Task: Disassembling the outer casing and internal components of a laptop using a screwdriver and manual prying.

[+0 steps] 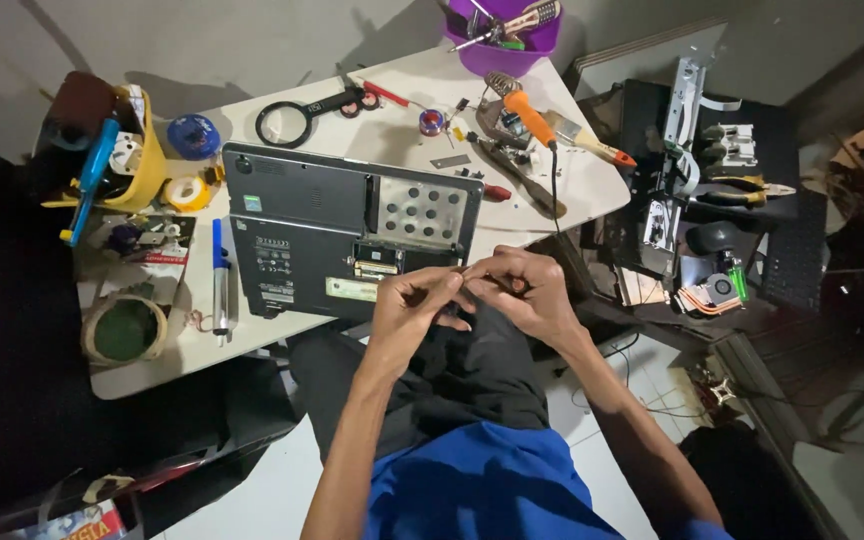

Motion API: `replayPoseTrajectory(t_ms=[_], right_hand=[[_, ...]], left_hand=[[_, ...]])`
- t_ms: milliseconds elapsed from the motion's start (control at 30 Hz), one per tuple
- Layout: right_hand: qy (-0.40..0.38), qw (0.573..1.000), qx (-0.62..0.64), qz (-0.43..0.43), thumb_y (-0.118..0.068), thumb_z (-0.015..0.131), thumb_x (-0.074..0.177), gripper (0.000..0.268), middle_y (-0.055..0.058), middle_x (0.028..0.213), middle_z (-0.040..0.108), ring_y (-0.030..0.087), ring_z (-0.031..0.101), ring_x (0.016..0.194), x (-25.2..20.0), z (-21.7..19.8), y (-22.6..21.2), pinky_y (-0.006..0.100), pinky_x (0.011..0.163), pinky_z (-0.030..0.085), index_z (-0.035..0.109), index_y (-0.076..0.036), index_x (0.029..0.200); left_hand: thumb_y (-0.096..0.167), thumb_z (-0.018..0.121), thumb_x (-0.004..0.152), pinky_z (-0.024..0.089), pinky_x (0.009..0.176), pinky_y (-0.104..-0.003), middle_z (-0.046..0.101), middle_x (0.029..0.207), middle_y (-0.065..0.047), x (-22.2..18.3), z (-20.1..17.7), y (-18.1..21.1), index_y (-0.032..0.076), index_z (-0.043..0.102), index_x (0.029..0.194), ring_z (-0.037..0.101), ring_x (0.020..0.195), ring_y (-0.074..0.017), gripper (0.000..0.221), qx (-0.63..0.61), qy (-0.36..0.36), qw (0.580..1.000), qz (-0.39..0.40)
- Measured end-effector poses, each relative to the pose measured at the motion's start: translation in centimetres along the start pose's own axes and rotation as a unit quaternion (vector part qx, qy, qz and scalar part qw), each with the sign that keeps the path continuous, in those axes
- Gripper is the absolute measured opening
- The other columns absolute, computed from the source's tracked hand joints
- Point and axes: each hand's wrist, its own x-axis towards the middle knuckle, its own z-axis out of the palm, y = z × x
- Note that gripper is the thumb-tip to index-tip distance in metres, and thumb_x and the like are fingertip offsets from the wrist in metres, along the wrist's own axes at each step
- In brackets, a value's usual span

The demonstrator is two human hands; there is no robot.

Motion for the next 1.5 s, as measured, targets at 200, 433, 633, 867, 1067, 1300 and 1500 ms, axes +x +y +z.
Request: replayPoseTrajectory(t_ms=[200, 433, 633, 867, 1067, 1300, 1500], right_hand=[[0.014, 0.999, -0.009, -0.029, -0.003, 0.078, 0.091, 0.010, 0.001, 0.057, 0.040, 0.007, 0.033, 0.051, -0.2, 0.6, -0.6, 0.024, 0.052, 0.036, 0.078, 0.000, 0.101], [0.045, 0.996, -0.075, 0.010, -0.007, 0.077, 0.090, 0.017, 0.005, 0.060, 0.048, 0.011, 0.042, 0.052, -0.4, 1.0, -2.2, 0.028, 0.052, 0.041, 0.078, -0.002, 0.106], [-0.054, 0.991, -0.119, 0.039, -0.001, 0.044, 0.105, 0.034, 0.020, 0.096, 0.066, 0.032, 0.066, 0.082, -0.6, 0.9, -4.2, 0.043, 0.072, 0.054, 0.060, 0.008, 0.134], [-0.020, 0.987, -0.158, 0.007, 0.004, 0.059, 0.099, 0.035, 0.016, 0.096, 0.074, 0.029, 0.073, 0.085, -1.0, 1.0, -4.4, 0.035, 0.070, 0.058, 0.068, 0.001, 0.133], [-0.018, 0.987, -0.162, 0.012, 0.000, 0.057, 0.102, 0.031, 0.016, 0.099, 0.073, 0.033, 0.074, 0.088, -1.1, 0.6, -4.2, 0.039, 0.064, 0.060, 0.068, -0.003, 0.131], [-0.020, 0.983, -0.184, -0.005, 0.003, 0.061, 0.099, 0.031, 0.017, 0.097, 0.072, 0.032, 0.073, 0.087, -0.9, 0.7, -5.1, 0.039, 0.065, 0.059, 0.070, -0.002, 0.128], [-0.016, 0.985, -0.171, -0.013, 0.003, 0.060, 0.099, 0.029, 0.015, 0.095, 0.072, 0.029, 0.073, 0.084, -0.8, 0.4, -4.9, 0.038, 0.063, 0.057, 0.070, 0.000, 0.126]], left_hand=[[0.004, 0.076, 0.090, 0.069, 0.065, -0.040, 0.078, 0.090, -0.024, -0.4, 0.2, -0.1, -0.008, 0.077, 0.104, 0.077, 0.076, -0.0287, 0.018, -0.044, 0.015, 0.999, 0.017], [0.002, 0.075, 0.091, 0.069, 0.062, -0.039, 0.077, 0.084, -0.022, -0.7, 1.0, 0.4, -0.008, 0.076, 0.094, 0.077, 0.072, -0.0265, 0.011, -0.026, 0.071, 0.996, 0.053], [0.005, 0.070, 0.096, 0.069, 0.073, -0.043, 0.078, 0.091, -0.021, 0.4, 0.4, 1.4, -0.006, 0.073, 0.099, 0.077, 0.083, -0.0272, 0.011, -0.044, 0.084, 0.987, 0.130], [0.007, 0.070, 0.097, 0.068, 0.079, -0.042, 0.078, 0.095, -0.022, 1.1, -0.3, 0.5, -0.004, 0.073, 0.102, 0.078, 0.086, -0.0283, 0.013, -0.051, 0.073, 0.985, 0.145], [0.008, 0.068, 0.099, 0.068, 0.077, -0.043, 0.077, 0.095, -0.026, 1.0, -0.3, 0.7, -0.005, 0.071, 0.102, 0.078, 0.086, -0.0313, 0.014, -0.055, 0.051, 0.985, 0.153], [0.007, 0.069, 0.098, 0.068, 0.075, -0.041, 0.077, 0.094, -0.028, 0.8, -0.6, 0.9, -0.007, 0.070, 0.103, 0.079, 0.084, -0.0316, 0.015, -0.035, 0.030, 0.989, 0.142], [0.009, 0.068, 0.099, 0.067, 0.077, -0.041, 0.077, 0.094, -0.027, 0.2, -0.1, 2.1, -0.004, 0.066, 0.101, 0.078, 0.082, -0.0307, 0.013, -0.079, 0.021, 0.991, 0.103]])
